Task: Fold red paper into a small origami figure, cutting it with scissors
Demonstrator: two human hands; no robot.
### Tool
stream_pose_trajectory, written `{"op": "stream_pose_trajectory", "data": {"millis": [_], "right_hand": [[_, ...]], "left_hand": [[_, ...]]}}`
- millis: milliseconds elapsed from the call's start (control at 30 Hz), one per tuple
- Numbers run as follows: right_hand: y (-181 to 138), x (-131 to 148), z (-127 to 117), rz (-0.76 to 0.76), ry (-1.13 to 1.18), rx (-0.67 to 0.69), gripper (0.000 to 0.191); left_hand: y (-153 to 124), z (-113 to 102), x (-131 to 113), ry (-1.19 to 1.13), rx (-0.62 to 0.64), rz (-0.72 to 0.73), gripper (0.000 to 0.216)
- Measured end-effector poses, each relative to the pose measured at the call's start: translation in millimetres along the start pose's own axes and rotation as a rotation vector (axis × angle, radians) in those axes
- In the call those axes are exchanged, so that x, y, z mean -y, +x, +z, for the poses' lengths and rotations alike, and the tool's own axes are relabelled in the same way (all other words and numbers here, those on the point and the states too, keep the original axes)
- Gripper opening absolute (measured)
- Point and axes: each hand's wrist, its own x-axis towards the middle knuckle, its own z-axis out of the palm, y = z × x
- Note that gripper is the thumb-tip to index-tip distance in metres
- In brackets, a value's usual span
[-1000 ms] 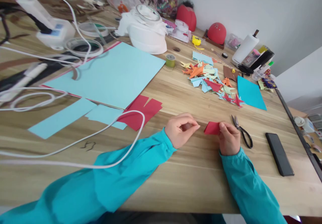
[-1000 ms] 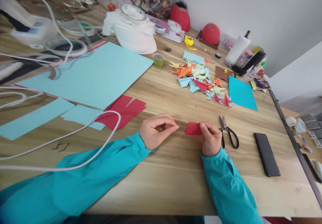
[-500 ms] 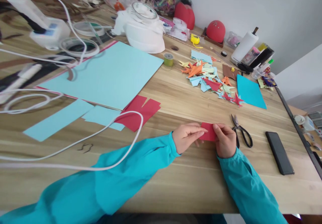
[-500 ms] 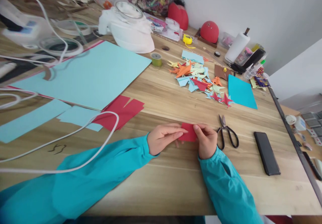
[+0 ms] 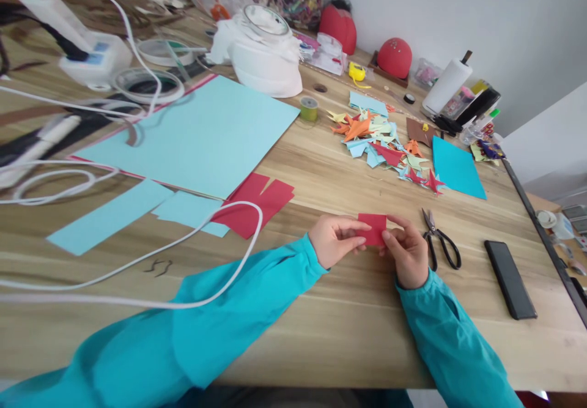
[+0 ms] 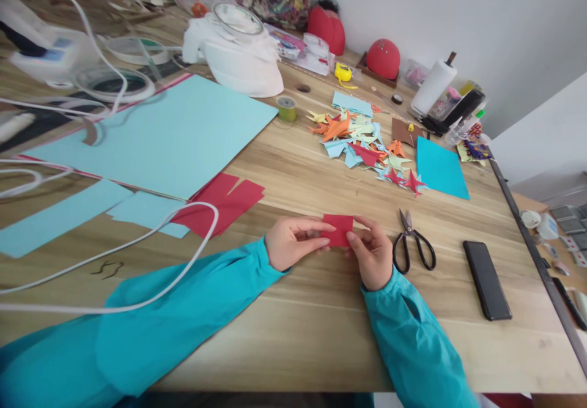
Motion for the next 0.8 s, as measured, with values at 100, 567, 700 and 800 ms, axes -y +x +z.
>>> {"op": "stream_pose_trajectory", "data": {"millis": [100, 567, 700, 800], "right_hand": [[0.4, -1.8, -1.9, -0.015, 0.025, 0.016, 0.029], [0.5, -7.7, -5.0, -0.026, 0.103, 0.062, 0.032], [0.3, -7.6, -4.7, -0.037, 0.116, 0.069, 0.032], [0.2, -5.4, -4.1, -0.038, 0.099, 0.075, 0.032]], "left_hand": [[2.1, -1.9, -0.9, -0.058, 0.013, -0.073, 0.022], [5.2, -5.5, 8.4, -0.075, -0.004, -0.087, 0.038], [4.7, -5.0, 7.5, -0.018, -0.015, -0.044, 0.036], [4.4, -4.4, 6.2, -0.012, -0.015, -0.032, 0.036]]}}
